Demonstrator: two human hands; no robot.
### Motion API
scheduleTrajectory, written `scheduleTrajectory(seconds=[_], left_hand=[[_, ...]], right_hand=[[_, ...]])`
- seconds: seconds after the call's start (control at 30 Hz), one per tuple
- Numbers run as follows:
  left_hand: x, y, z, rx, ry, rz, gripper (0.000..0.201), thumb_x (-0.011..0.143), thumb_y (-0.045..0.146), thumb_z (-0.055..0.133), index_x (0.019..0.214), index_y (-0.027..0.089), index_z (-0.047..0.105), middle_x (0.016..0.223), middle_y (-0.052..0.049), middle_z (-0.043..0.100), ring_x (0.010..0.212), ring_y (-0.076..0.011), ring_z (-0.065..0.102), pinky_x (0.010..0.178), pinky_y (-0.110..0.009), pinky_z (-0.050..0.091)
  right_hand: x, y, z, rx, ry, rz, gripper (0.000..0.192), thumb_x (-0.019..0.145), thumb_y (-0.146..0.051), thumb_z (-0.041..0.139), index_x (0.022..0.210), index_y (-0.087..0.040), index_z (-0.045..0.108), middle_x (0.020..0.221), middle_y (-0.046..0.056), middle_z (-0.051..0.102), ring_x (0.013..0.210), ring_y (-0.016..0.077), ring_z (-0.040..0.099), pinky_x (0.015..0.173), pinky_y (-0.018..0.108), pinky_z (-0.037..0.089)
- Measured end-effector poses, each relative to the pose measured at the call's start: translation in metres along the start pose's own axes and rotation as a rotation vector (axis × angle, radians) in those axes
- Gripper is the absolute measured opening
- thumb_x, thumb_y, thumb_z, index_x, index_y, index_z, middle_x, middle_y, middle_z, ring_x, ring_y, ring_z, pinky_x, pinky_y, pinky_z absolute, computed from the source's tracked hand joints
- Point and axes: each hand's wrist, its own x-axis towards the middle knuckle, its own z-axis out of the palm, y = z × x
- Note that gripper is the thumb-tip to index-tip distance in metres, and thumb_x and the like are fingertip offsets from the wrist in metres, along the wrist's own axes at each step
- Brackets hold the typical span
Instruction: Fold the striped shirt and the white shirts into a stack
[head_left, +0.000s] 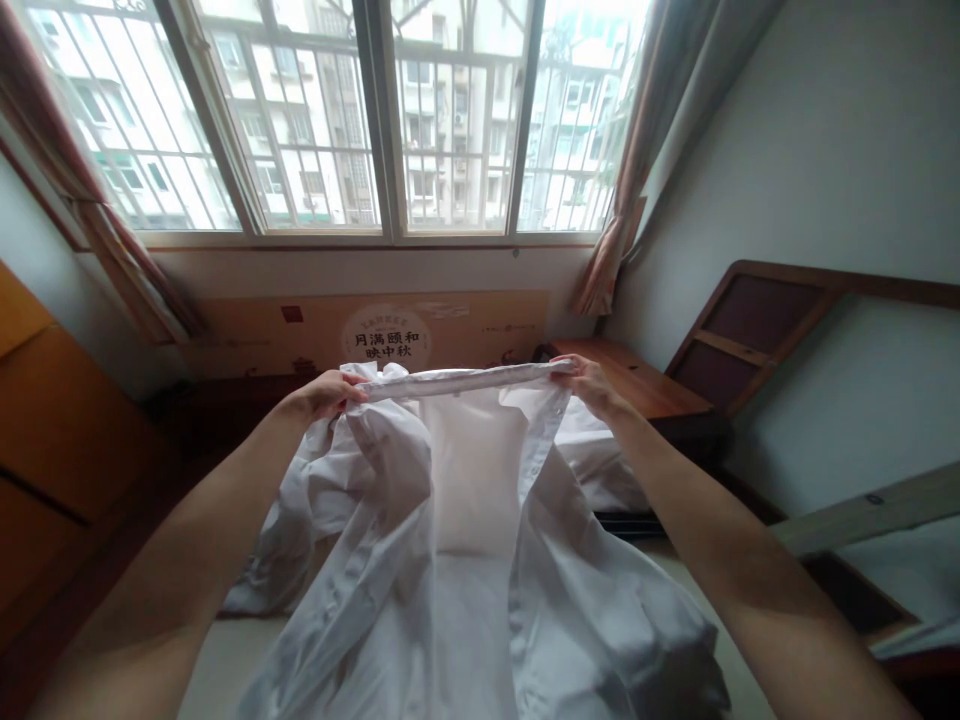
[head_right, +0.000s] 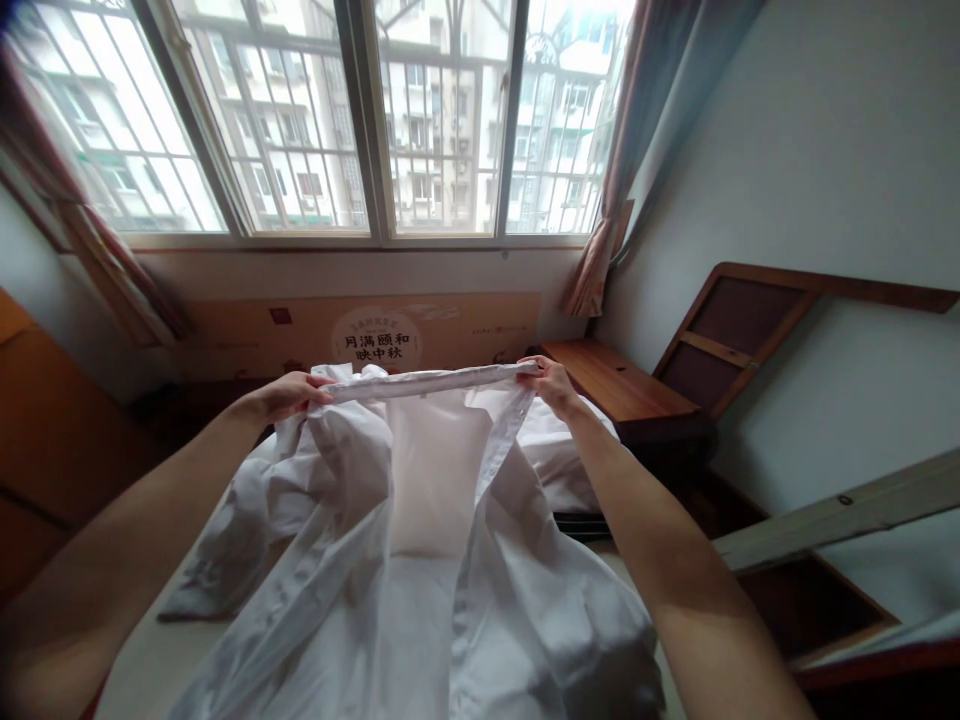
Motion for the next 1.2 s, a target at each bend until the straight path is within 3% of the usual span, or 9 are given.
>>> scheduleTrajectory(seconds=[0.17, 0.3, 0.43, 0.53, 0.67, 0.8, 0.97, 1.1, 1.2], left_hand=[[-0.006, 0.006, 0.0, -0.002, -0.09, 0.158, 0.068, 0.048, 0.008, 0.076, 0.114, 0.011, 0.062, 0.083, -0.007, 0.068, 0.063, -0.0133, 0.059, 0.057, -0.023, 0.047], [-0.005, 0.009, 0.0, -0.009, -0.021, 0.21, 0.062, 0.055, 0.016, 0.078, 0.114, 0.013, 0.061, 0.082, -0.007, 0.066, 0.061, -0.0111, 0.057, 0.057, -0.022, 0.045], [0.004, 0.0, -0.001, 0.21, 0.181, 0.089, 0.048, 0.051, 0.023, 0.083, 0.094, 0.013, 0.066, 0.062, -0.001, 0.061, 0.048, -0.0106, 0.051, 0.044, -0.02, 0.036], [0.006, -0.005, -0.003, 0.306, 0.203, 0.001, 0.043, 0.051, 0.035, 0.085, 0.082, 0.012, 0.066, 0.056, -0.001, 0.059, 0.045, -0.0113, 0.049, 0.04, -0.019, 0.031], [0.0, -0.002, -0.007, 0.084, 0.011, -0.002, 0.051, 0.053, 0.043, 0.084, 0.091, 0.013, 0.069, 0.075, -0.008, 0.068, 0.058, -0.0156, 0.058, 0.046, -0.021, 0.042], [-0.006, 0.004, -0.007, -0.05, -0.151, 0.076, 0.06, 0.048, 0.03, 0.087, 0.103, 0.013, 0.068, 0.094, -0.012, 0.07, 0.072, -0.0177, 0.063, 0.061, -0.024, 0.05], [0.001, 0.007, -0.006, 0.551, -0.036, 0.124, 0.031, 0.047, 0.025, 0.08, 0.074, 0.014, 0.071, 0.066, -0.002, 0.065, 0.064, -0.0181, 0.06, 0.053, -0.022, 0.044], [0.003, 0.026, 0.008, 1.124, 0.222, 0.194, 0.019, 0.063, 0.036, 0.067, 0.064, 0.017, 0.067, 0.067, -0.004, 0.064, 0.075, -0.0222, 0.062, 0.06, -0.024, 0.043], [0.005, 0.048, 0.037, 1.252, 0.352, 0.22, 0.018, 0.068, 0.033, 0.063, 0.077, 0.018, 0.066, 0.086, -0.008, 0.068, 0.088, -0.025, 0.063, 0.069, -0.026, 0.045]], right_hand=[[-0.004, -0.02, -0.002, -0.138, -0.288, 0.232, 0.03, 0.067, -0.021, 0.072, 0.095, -0.014, 0.063, 0.065, 0.001, 0.062, 0.049, 0.0114, 0.054, 0.041, 0.021, 0.044], [0.0, -0.026, -0.002, -0.136, -0.145, 0.192, 0.021, 0.076, -0.022, 0.068, 0.094, -0.014, 0.062, 0.058, -0.001, 0.058, 0.044, 0.0084, 0.051, 0.036, 0.016, 0.038], [0.005, -0.021, -0.002, -0.201, 0.015, 0.24, 0.012, 0.075, -0.017, 0.069, 0.083, -0.013, 0.06, 0.05, -0.003, 0.053, 0.039, 0.0073, 0.047, 0.036, 0.017, 0.038], [0.007, -0.016, -0.003, 0.0, 0.068, 0.299, 0.008, 0.079, -0.016, 0.064, 0.084, -0.015, 0.058, 0.058, -0.001, 0.057, 0.044, 0.0082, 0.051, 0.043, 0.019, 0.045], [0.006, -0.012, -0.001, 0.244, 0.118, 0.312, 0.006, 0.084, -0.011, 0.053, 0.085, -0.016, 0.056, 0.067, 0.0, 0.059, 0.052, 0.0092, 0.055, 0.052, 0.021, 0.049], [0.002, -0.011, 0.003, 0.349, -0.009, 0.344, 0.02, 0.085, -0.007, 0.049, 0.098, -0.019, 0.06, 0.071, 0.0, 0.062, 0.058, 0.0088, 0.058, 0.057, 0.021, 0.05], [-0.001, -0.013, 0.001, 0.149, -0.119, 0.433, 0.011, 0.073, -0.005, 0.065, 0.081, -0.013, 0.065, 0.068, 0.002, 0.065, 0.057, 0.0091, 0.059, 0.06, 0.021, 0.05], [0.005, -0.016, 0.004, -0.084, 0.069, 0.393, 0.012, 0.072, -0.011, 0.067, 0.062, -0.012, 0.06, 0.05, -0.001, 0.056, 0.043, 0.0064, 0.048, 0.046, 0.018, 0.042], [0.014, -0.024, 0.023, -0.187, 0.303, 0.281, 0.004, 0.071, -0.014, 0.065, 0.069, -0.014, 0.061, 0.053, -0.002, 0.056, 0.043, 0.0069, 0.046, 0.043, 0.018, 0.039]])
